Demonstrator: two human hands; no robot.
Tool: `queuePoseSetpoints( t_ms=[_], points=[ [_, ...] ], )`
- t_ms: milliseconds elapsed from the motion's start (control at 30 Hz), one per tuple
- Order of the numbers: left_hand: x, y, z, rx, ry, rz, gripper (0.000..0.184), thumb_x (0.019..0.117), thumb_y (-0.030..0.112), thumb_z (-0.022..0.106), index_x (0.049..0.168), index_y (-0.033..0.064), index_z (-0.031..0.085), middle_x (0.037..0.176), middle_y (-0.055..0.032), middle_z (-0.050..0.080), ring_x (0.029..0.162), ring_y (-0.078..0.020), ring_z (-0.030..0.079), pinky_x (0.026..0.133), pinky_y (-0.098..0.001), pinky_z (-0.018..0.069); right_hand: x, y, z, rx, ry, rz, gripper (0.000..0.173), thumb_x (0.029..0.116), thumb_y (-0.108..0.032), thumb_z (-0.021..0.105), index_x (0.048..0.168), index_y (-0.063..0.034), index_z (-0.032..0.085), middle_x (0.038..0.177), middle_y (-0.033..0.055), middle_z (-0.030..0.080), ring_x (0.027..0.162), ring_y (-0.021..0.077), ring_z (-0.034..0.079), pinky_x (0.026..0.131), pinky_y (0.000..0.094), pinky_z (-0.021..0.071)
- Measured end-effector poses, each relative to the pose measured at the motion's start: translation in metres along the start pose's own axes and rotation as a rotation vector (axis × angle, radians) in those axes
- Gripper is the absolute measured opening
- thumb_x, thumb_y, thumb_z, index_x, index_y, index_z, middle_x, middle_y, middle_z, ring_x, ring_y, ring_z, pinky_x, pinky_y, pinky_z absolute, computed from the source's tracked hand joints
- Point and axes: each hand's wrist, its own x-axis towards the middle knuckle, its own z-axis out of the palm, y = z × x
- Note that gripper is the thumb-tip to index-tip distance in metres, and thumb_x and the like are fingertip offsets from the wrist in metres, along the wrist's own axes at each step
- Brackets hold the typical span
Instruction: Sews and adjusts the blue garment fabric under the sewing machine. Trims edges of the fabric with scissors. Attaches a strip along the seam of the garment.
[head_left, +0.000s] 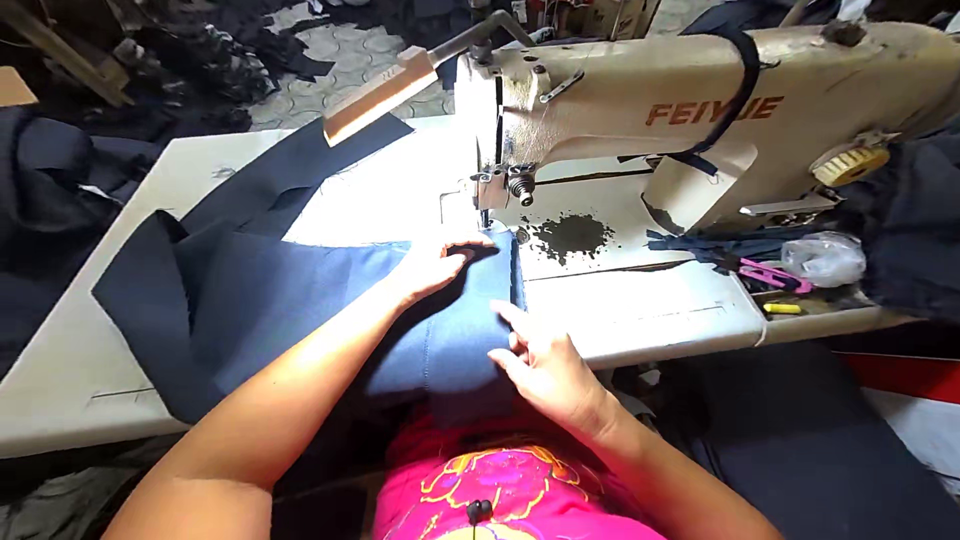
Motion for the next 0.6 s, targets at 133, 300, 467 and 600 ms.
queuePoseSetpoints(
  t_ms=[133, 300, 467, 600],
  points=[
    [0.009, 0.005, 0.001, 0.216, -0.015, 0.034, 0.025, 0.0956, 0.001, 0.057, 0.106, 0.003, 0.079, 0.099, -0.0154, 0.074, 0.097, -0.027, 0.069, 0.089, -0.0468, 0.0526, 0.005, 0.001, -0.008, -0.212, -0.056, 0.135, 0.032, 0.097, -0.016, 0.06, 0.122, -0.0026, 0.074, 0.077, 0.0105, 0.07, 0.071, 0.0254, 0.066, 0.07, 0.0462, 0.0552],
    [0.02, -0.004, 0.011, 0.328, -0.069, 0.064, 0.024, 0.0937, 0.003, 0.059, 0.105, 0.0047, 0.08, 0.095, -0.0172, 0.071, 0.093, -0.0329, 0.069, 0.082, -0.0526, 0.0528, 0.009, 0.004, -0.006, -0.275, -0.069, 0.146, 0.034, 0.0969, -0.018, 0.058, 0.123, -0.0024, 0.074, 0.075, 0.0103, 0.069, 0.069, 0.0254, 0.065, 0.068, 0.045, 0.054],
    [0.006, -0.01, 0.017, 0.302, -0.029, 0.091, 0.029, 0.0924, 0.005, 0.056, 0.11, 0.0063, 0.079, 0.096, -0.0152, 0.07, 0.09, -0.0297, 0.067, 0.079, -0.049, 0.0526, 0.002, -0.003, -0.005, -0.317, -0.1, 0.125, 0.036, 0.0962, -0.019, 0.059, 0.126, -0.0039, 0.073, 0.073, 0.0096, 0.068, 0.067, 0.0259, 0.065, 0.065, 0.0455, 0.0535],
    [-0.008, -0.006, 0.011, 0.289, -0.054, 0.047, 0.035, 0.0902, 0.005, 0.055, 0.116, 0.0055, 0.077, 0.094, -0.0151, 0.067, 0.089, -0.0293, 0.064, 0.079, -0.0475, 0.0506, -0.006, -0.005, 0.002, -0.315, -0.072, 0.064, 0.038, 0.0939, -0.017, 0.06, 0.126, -0.0016, 0.072, 0.068, 0.0079, 0.066, 0.06, 0.0238, 0.062, 0.059, 0.0427, 0.0529]
  ],
)
